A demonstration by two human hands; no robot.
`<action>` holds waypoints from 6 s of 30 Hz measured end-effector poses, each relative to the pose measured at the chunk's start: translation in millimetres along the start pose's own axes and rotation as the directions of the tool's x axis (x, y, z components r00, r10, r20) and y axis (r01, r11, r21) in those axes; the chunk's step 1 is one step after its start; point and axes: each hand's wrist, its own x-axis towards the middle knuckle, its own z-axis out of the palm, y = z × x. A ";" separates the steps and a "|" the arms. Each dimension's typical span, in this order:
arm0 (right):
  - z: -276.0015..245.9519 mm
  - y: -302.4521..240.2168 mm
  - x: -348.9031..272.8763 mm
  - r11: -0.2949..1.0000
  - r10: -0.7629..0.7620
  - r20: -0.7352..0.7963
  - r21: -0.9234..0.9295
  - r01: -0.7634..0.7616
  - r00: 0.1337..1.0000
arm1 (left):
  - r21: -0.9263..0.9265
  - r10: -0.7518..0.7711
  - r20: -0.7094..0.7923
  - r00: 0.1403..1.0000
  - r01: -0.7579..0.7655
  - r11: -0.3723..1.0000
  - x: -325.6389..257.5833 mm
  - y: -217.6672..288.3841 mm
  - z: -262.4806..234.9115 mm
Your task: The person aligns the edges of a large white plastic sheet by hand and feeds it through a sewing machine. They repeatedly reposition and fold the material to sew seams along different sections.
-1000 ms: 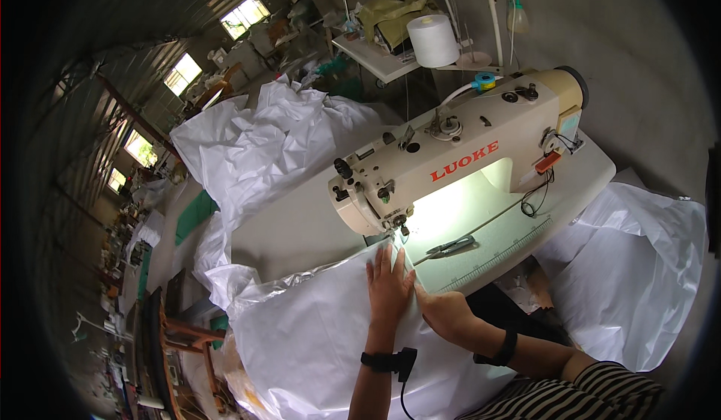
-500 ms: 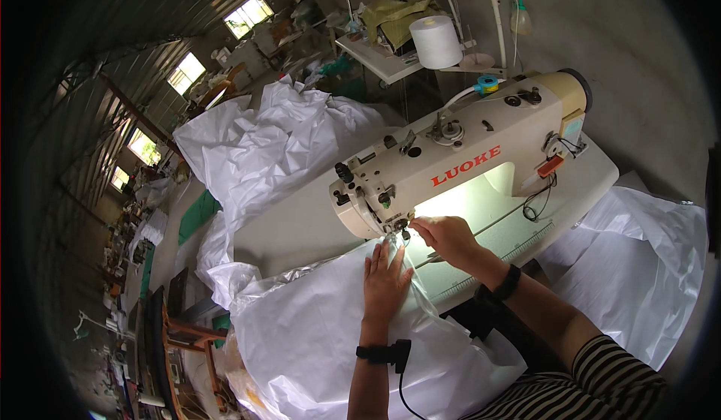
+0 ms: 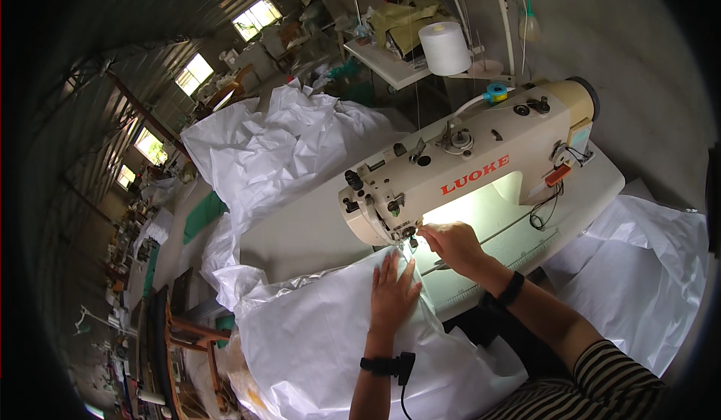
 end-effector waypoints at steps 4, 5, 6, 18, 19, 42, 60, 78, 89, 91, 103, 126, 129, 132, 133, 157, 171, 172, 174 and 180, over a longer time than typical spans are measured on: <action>-2.7 -1.5 -0.2 0.999 0.025 0.036 0.045 -0.026 0.999 | 0.013 0.007 0.001 1.000 -0.007 1.000 1.7 -4.1 2.9; -3.9 -3.0 0.2 0.999 0.004 0.010 0.037 -0.005 1.000 | 0.021 0.043 -0.057 0.997 -0.042 0.999 4.7 -7.0 2.9; -5.4 -5.0 0.1 1.000 -0.014 -0.015 0.027 0.015 1.000 | 0.028 0.009 0.001 1.000 -0.009 1.000 8.4 -10.2 1.8; -69.8 -33.4 -181.2 0.957 0.031 0.451 0.244 -0.156 0.892 | -0.357 0.306 0.064 0.950 -0.265 0.896 -197.9 83.2 21.0; -71.5 -38.2 -202.3 0.966 0.013 0.570 0.204 -0.157 0.822 | -0.302 0.232 0.359 0.904 -0.123 0.945 -241.2 81.9 29.1; -9.4 -72.0 -246.3 0.839 0.215 0.675 0.242 -0.487 0.705 | 0.019 -0.685 0.103 0.721 0.687 0.726 -320.7 116.0 -6.0; -18.5 -133.9 -258.0 0.950 -0.182 0.612 0.311 -0.022 0.770 | -0.215 -0.586 -0.083 0.806 0.560 0.800 -299.5 158.3 -67.6; -66.7 -165.0 -282.3 0.532 -0.787 0.275 0.756 0.380 0.553 | -0.585 -0.611 0.449 0.652 0.731 0.351 -284.1 175.9 -73.2; -13.2 -59.2 -225.1 0.973 -0.219 0.700 0.209 0.098 0.680 | -0.387 -0.473 -0.043 0.880 0.422 0.820 -282.8 194.5 -108.2; -41.0 -85.6 -252.1 0.930 -0.226 0.823 0.341 -0.137 0.521 | -0.375 -0.448 -0.095 0.889 0.385 0.843 -278.4 196.4 -115.3; -136.8 -158.6 -264.1 0.697 -0.706 0.499 0.613 0.372 0.503 | -0.669 -0.441 0.196 0.876 0.448 0.593 -267.1 216.2 -95.4; -1.6 -114.0 -153.9 0.868 0.167 0.493 -0.485 0.110 0.854 | -0.270 0.014 0.103 0.995 0.015 0.963 -209.0 176.3 -96.5; 0.8 -109.5 -152.1 0.891 0.196 0.505 -0.449 0.062 0.840 | -0.238 0.025 0.132 0.991 0.007 0.971 -188.7 155.8 -86.9; 3.0 -102.6 -141.5 0.907 0.166 0.459 -0.418 0.047 0.873 | -0.203 0.037 0.133 0.990 -0.009 0.979 -164.4 138.4 -72.7; 4.8 -100.6 -137.3 0.912 0.158 0.436 -0.409 0.039 0.886 | -0.174 0.016 0.122 0.992 0.006 0.985 -156.5 133.8 -68.0; -84.8 -69.4 -228.3 0.421 0.042 0.948 0.270 -0.866 0.316 | -0.067 -0.680 -0.106 0.725 0.677 0.733 -210.1 39.3 -23.9; -39.9 -139.2 -266.2 0.702 -0.493 0.620 0.698 -0.142 0.610 | -0.421 -0.517 0.013 0.856 0.474 0.773 -186.4 27.3 -85.4; -34.3 -144.3 -268.0 0.704 -0.485 0.624 0.694 -0.149 0.613 | -0.764 -0.487 0.144 0.861 0.409 0.499 -197.7 64.5 -79.1; -27.3 -152.8 -268.1 0.650 -0.624 0.550 0.759 -0.021 0.555 | -0.633 -0.480 0.195 0.855 0.484 0.604 -210.8 105.2 -59.0; -30.0 -113.8 -243.5 0.848 -0.246 0.640 0.506 -0.158 0.728 | -0.123 -0.694 0.220 0.685 0.725 0.677 -283.8 90.5 -43.2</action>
